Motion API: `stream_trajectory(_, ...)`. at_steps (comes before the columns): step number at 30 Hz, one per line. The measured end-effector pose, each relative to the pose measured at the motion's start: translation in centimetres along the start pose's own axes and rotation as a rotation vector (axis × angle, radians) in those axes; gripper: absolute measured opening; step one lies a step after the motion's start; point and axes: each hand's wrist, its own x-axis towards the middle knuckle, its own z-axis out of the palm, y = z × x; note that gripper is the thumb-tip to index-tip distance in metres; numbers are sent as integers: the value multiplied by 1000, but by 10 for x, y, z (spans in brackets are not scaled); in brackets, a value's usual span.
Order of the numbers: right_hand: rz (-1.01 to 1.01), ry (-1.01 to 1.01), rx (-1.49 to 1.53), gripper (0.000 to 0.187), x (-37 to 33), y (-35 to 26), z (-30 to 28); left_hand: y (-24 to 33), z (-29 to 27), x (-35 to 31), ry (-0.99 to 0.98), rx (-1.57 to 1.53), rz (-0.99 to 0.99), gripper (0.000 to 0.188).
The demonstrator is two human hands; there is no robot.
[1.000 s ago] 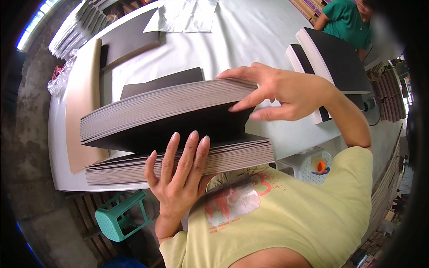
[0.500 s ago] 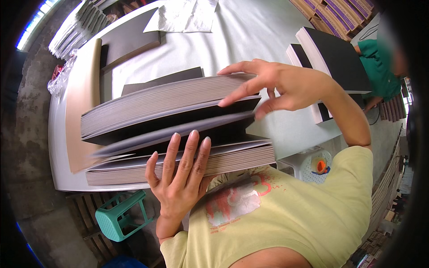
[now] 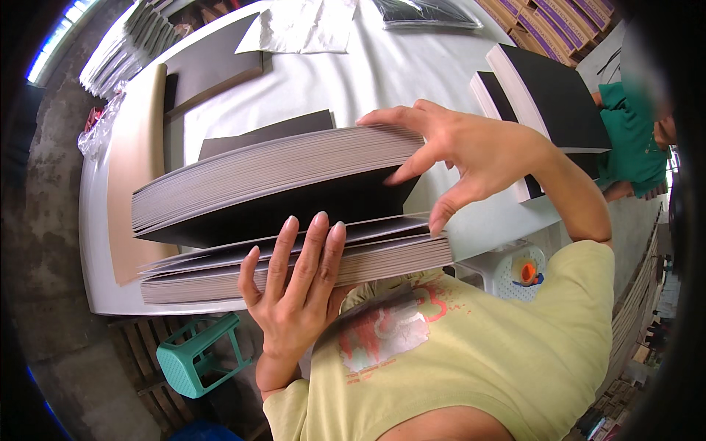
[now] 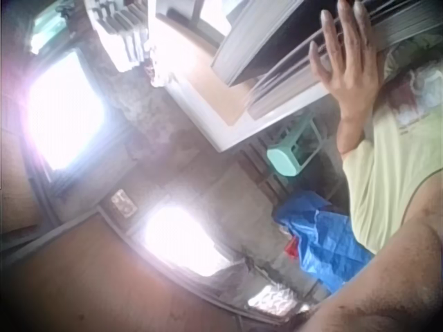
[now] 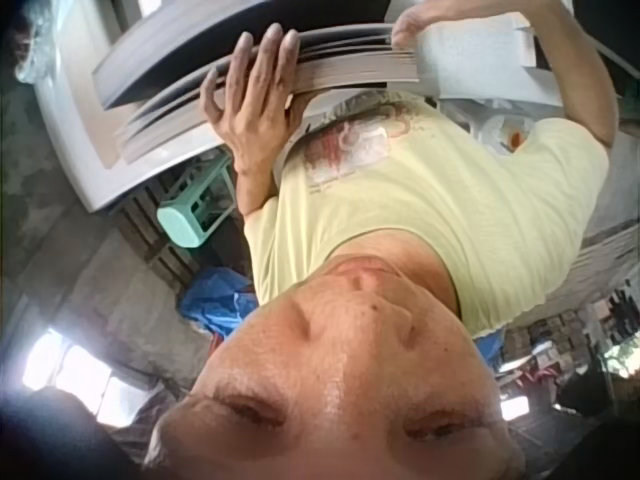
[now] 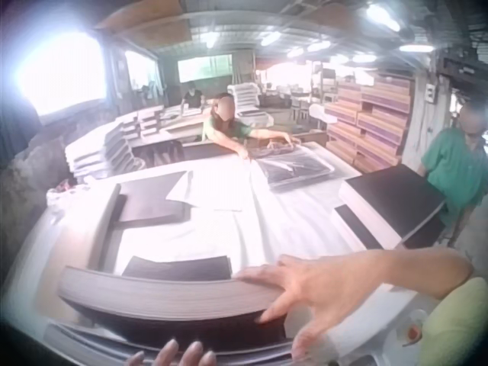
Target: The person flips through a thick stack of paper boards by hand to count or inspect them, then carries a finished stack across the factory floor and places it onto a larger pile.
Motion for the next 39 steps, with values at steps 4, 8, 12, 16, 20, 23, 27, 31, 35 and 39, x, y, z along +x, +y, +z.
stream_trajectory(4,11,-3,-1,38,-1,0,0,1,0,-1,7,10,0,58)
stream_trajectory(8,74,14,90,27,0,-6,0,0,0,-2,-1,7,5,58)
stream_trajectory(12,74,123,90,41,1,-14,7,1,-1,-2,-5,7,8,58)
stream_trajectory(16,2,31,5,32,-6,-6,6,1,0,-3,-1,1,3,59)
stream_trajectory(20,-9,25,70,46,-6,-11,4,1,-2,-4,-9,4,-1,60)
stream_trajectory(23,-25,14,68,47,-5,-8,4,0,-1,-5,-8,13,5,60)
stream_trajectory(27,-56,21,82,39,-6,-4,4,1,1,-4,7,1,0,61)
stream_trajectory(31,15,21,149,37,-4,-15,6,0,-1,-5,4,6,1,61)
stream_trajectory(35,-25,40,10,28,-8,-12,9,0,0,-8,2,5,1,61)
stream_trajectory(39,37,36,70,48,-8,-17,6,1,0,-6,-14,-1,-8,62)
